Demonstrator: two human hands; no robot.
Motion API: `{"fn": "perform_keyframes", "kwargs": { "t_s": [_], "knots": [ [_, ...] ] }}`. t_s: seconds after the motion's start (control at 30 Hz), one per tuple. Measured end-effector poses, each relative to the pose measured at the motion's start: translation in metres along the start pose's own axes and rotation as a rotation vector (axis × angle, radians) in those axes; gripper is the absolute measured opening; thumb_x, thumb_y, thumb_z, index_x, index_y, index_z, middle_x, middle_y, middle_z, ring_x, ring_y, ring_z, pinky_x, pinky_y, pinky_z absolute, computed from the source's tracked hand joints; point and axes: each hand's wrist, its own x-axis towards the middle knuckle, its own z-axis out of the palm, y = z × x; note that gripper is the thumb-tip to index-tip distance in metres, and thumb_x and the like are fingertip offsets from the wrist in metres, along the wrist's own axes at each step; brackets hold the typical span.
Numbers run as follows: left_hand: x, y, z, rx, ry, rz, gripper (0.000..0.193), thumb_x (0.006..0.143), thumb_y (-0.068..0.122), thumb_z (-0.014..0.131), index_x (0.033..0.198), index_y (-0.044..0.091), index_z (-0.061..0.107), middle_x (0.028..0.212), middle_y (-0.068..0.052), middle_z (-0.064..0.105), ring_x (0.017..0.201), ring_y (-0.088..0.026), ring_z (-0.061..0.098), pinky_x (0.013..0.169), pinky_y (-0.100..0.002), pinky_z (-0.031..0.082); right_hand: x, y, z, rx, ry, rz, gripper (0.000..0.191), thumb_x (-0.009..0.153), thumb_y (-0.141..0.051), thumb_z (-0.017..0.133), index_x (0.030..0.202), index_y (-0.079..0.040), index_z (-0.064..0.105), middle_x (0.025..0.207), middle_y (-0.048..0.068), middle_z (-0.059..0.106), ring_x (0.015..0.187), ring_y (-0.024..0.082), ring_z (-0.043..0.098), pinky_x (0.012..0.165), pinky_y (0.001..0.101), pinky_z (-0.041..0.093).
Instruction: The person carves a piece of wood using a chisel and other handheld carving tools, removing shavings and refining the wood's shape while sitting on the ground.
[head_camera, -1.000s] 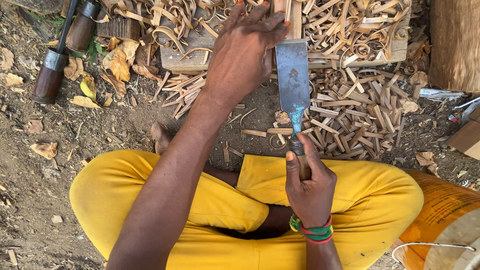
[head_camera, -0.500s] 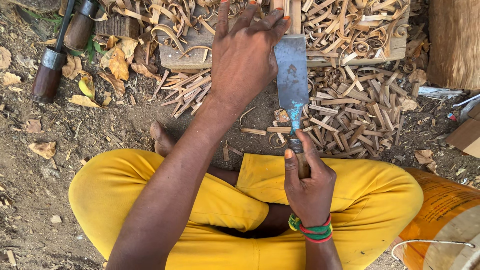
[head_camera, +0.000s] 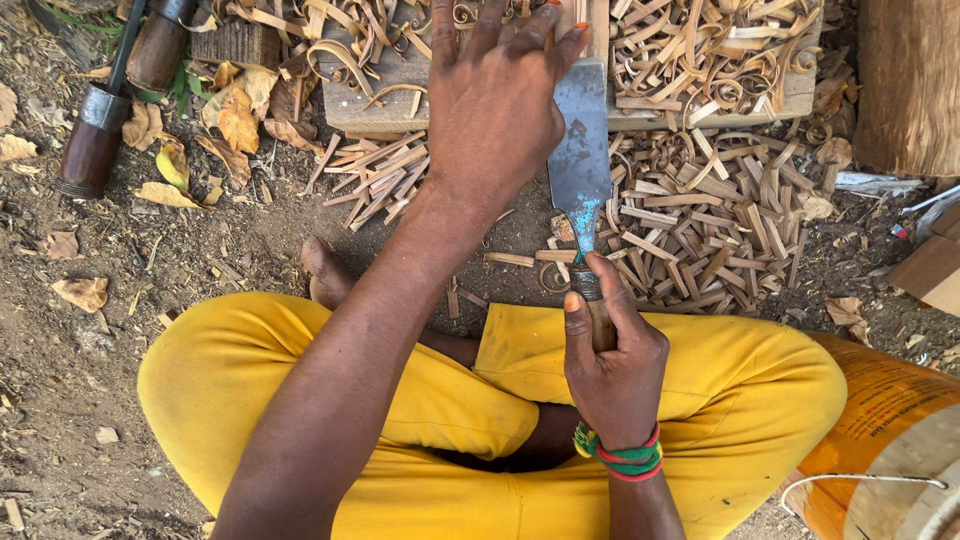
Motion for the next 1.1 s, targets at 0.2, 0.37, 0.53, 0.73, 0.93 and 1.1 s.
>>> {"fn": "perform_keyframes", "kwargs": {
  "t_s": [0.2, 0.37, 0.53, 0.73, 0.93, 1.1],
  "knots": [
    [0.001, 0.000, -0.006, 0.013, 0.025, -0.013, 0.054, 0.081, -0.003, 0.068, 0.124, 0.028, 0.077, 0.134, -0.010, 0.069, 0.135, -0.032, 0.054, 0.121, -0.065, 0.021, 0.002, 0.002, 0.001, 0.012, -0.004, 0.050, 0.041, 0.099, -0.015, 0.070, 0.137, 0.000, 0.065, 0.060, -0.004, 0.030, 0.055, 0.003, 0.027, 0.047, 0.0266, 0.022],
    [0.001, 0.001, -0.006, 0.022, 0.032, -0.019, 0.055, 0.080, -0.002, 0.068, 0.124, 0.029, 0.077, 0.132, -0.013, 0.069, 0.133, -0.033, 0.055, 0.121, -0.065, 0.023, 0.002, 0.003, 0.000, 0.007, -0.009, 0.042, 0.040, 0.100, -0.015, 0.070, 0.137, 0.000, 0.065, 0.059, -0.005, 0.028, 0.053, 0.003, 0.026, 0.046, 0.0274, 0.021],
    [-0.001, 0.001, -0.003, 0.022, 0.055, -0.015, 0.053, 0.082, -0.002, 0.069, 0.126, 0.026, 0.077, 0.129, -0.015, 0.070, 0.132, -0.032, 0.056, 0.121, -0.065, 0.023, 0.001, 0.003, 0.000, 0.009, -0.005, 0.019, 0.039, 0.101, -0.016, 0.069, 0.137, 0.000, 0.065, 0.061, -0.005, 0.030, 0.055, 0.003, 0.027, 0.047, 0.0269, 0.022],
    [-0.003, 0.001, 0.002, 0.041, 0.084, -0.005, 0.055, 0.079, -0.003, 0.068, 0.125, 0.025, 0.076, 0.126, -0.014, 0.072, 0.130, -0.032, 0.058, 0.120, -0.066, 0.024, 0.001, 0.002, -0.001, -0.019, -0.016, 0.012, 0.040, 0.102, -0.018, 0.069, 0.137, 0.000, 0.065, 0.059, -0.005, 0.030, 0.054, 0.003, 0.027, 0.047, 0.0274, 0.022],
    [-0.003, 0.001, 0.004, 0.041, 0.083, -0.011, 0.056, 0.080, -0.005, 0.067, 0.126, 0.026, 0.076, 0.122, -0.014, 0.073, 0.127, -0.031, 0.061, 0.120, -0.066, 0.024, 0.001, 0.002, -0.003, -0.001, -0.029, 0.033, 0.041, 0.101, -0.018, 0.068, 0.138, 0.001, 0.064, 0.057, -0.005, 0.029, 0.053, 0.003, 0.026, 0.047, 0.0274, 0.021],
    [-0.003, 0.000, 0.004, 0.039, 0.091, -0.005, 0.056, 0.082, -0.005, 0.067, 0.127, 0.026, 0.076, 0.121, -0.013, 0.074, 0.124, -0.031, 0.063, 0.120, -0.067, 0.025, 0.001, 0.002, -0.002, 0.006, -0.025, 0.043, 0.040, 0.100, -0.016, 0.069, 0.136, 0.001, 0.065, 0.061, -0.005, 0.027, 0.055, 0.003, 0.025, 0.047, 0.0271, 0.020]
  ]
}}
